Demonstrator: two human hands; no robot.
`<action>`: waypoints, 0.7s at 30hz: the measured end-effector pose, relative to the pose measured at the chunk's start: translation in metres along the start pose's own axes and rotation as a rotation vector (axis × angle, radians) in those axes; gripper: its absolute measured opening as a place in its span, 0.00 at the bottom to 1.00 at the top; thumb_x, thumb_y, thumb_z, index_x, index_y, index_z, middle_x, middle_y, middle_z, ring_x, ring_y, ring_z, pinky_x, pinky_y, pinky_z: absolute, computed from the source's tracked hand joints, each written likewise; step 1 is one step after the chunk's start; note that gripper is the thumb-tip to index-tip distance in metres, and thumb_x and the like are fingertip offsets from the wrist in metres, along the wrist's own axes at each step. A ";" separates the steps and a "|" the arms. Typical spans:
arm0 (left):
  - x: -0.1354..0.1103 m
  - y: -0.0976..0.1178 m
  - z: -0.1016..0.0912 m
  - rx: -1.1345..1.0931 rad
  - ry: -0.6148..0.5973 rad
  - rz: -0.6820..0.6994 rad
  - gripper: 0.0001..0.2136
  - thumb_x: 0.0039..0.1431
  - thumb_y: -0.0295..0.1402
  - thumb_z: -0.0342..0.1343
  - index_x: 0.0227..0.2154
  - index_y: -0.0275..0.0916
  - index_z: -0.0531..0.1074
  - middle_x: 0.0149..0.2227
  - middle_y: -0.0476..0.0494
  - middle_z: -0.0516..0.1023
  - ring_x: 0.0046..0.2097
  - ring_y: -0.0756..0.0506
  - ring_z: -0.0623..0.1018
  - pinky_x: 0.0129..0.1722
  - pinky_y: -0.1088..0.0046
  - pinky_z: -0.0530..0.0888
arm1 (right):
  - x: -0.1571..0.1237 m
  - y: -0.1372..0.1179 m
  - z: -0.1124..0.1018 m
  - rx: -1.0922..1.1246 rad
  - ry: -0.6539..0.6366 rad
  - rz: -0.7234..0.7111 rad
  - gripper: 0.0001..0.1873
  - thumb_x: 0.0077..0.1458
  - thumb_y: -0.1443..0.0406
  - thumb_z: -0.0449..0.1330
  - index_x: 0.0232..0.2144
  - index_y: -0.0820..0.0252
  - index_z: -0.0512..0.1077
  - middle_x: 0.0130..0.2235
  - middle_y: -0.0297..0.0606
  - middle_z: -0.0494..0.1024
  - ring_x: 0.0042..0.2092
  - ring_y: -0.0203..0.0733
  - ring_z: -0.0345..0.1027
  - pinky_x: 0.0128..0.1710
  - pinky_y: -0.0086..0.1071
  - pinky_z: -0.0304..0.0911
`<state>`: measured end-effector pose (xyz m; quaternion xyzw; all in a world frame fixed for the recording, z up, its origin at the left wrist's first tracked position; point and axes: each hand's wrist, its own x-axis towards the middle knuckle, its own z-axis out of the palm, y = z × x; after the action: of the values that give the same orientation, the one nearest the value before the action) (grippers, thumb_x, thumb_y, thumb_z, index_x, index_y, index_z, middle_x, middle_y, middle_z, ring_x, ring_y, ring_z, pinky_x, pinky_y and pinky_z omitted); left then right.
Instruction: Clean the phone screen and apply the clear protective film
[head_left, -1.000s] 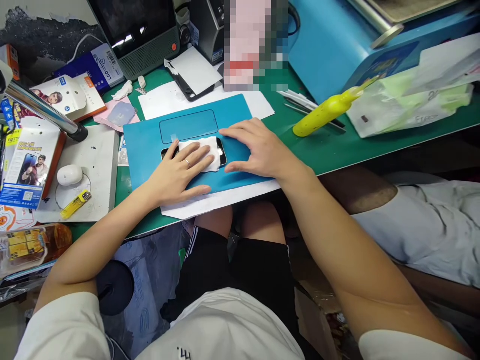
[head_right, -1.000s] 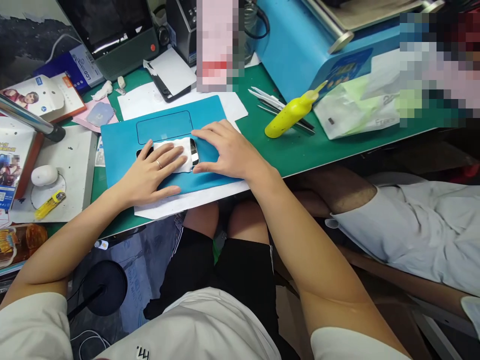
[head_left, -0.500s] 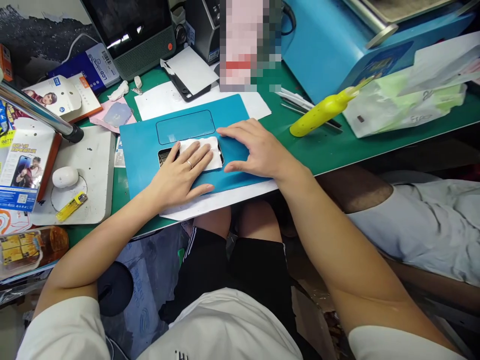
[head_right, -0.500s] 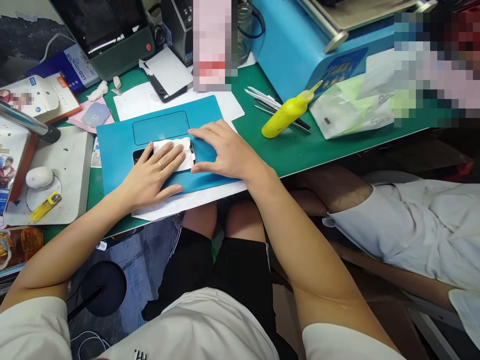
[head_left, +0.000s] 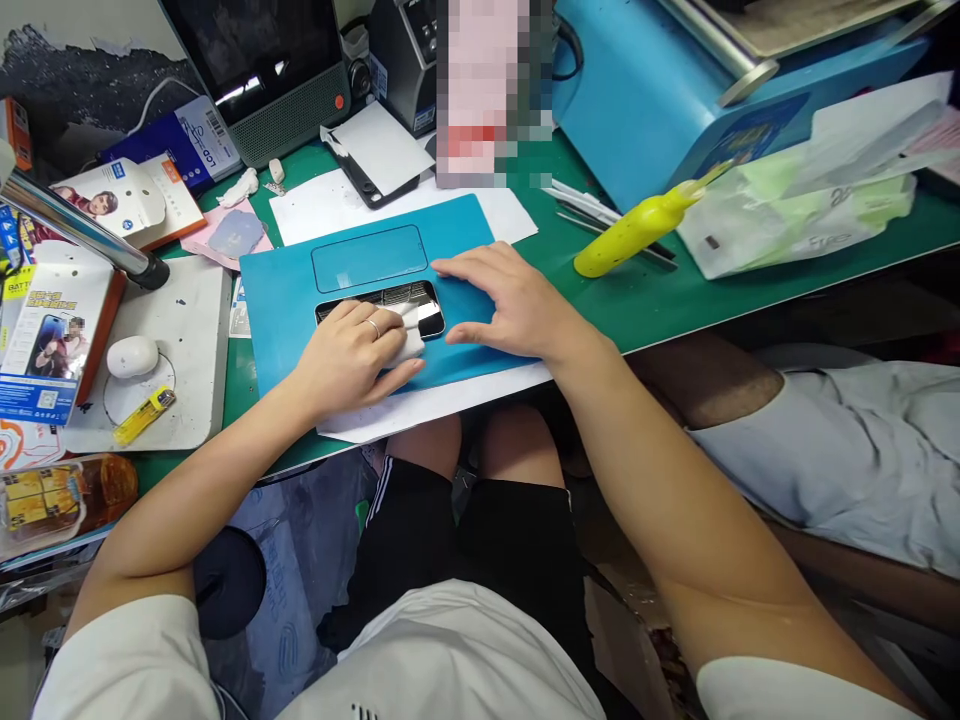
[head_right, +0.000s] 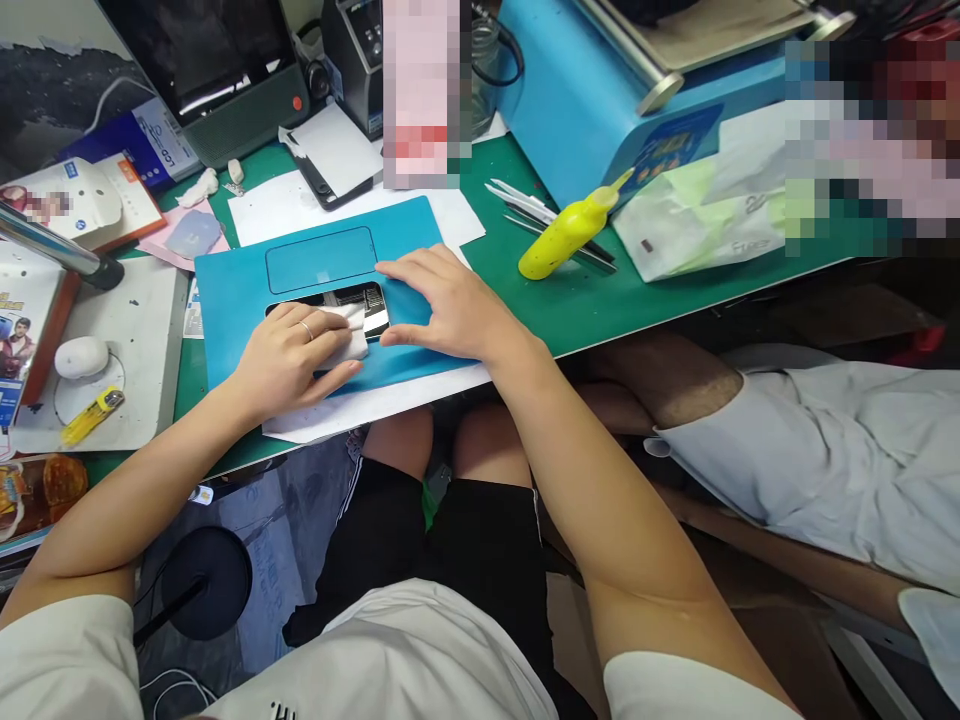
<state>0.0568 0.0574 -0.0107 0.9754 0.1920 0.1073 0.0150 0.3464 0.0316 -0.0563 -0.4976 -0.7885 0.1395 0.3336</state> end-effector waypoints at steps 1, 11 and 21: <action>0.000 0.001 0.000 -0.003 -0.003 -0.001 0.27 0.83 0.51 0.47 0.59 0.34 0.82 0.62 0.27 0.86 0.61 0.31 0.85 0.63 0.48 0.78 | 0.000 0.000 0.000 -0.001 0.000 -0.001 0.61 0.53 0.18 0.53 0.70 0.51 0.77 0.63 0.51 0.84 0.62 0.71 0.76 0.66 0.69 0.68; -0.001 -0.004 -0.003 -0.120 -0.051 0.070 0.25 0.80 0.48 0.53 0.66 0.36 0.77 0.69 0.27 0.80 0.69 0.29 0.80 0.74 0.40 0.71 | -0.001 0.000 0.000 0.022 0.005 0.001 0.60 0.54 0.18 0.53 0.68 0.51 0.79 0.62 0.52 0.84 0.62 0.73 0.75 0.66 0.70 0.67; 0.002 -0.004 -0.005 -0.076 -0.064 0.050 0.27 0.82 0.50 0.50 0.70 0.38 0.75 0.73 0.30 0.77 0.76 0.29 0.74 0.77 0.37 0.65 | -0.001 0.000 0.000 0.014 0.018 -0.009 0.60 0.54 0.18 0.53 0.68 0.52 0.79 0.62 0.52 0.85 0.61 0.71 0.76 0.66 0.67 0.67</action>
<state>0.0558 0.0615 -0.0062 0.9815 0.1627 0.0835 0.0557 0.3468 0.0310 -0.0565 -0.4927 -0.7868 0.1391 0.3448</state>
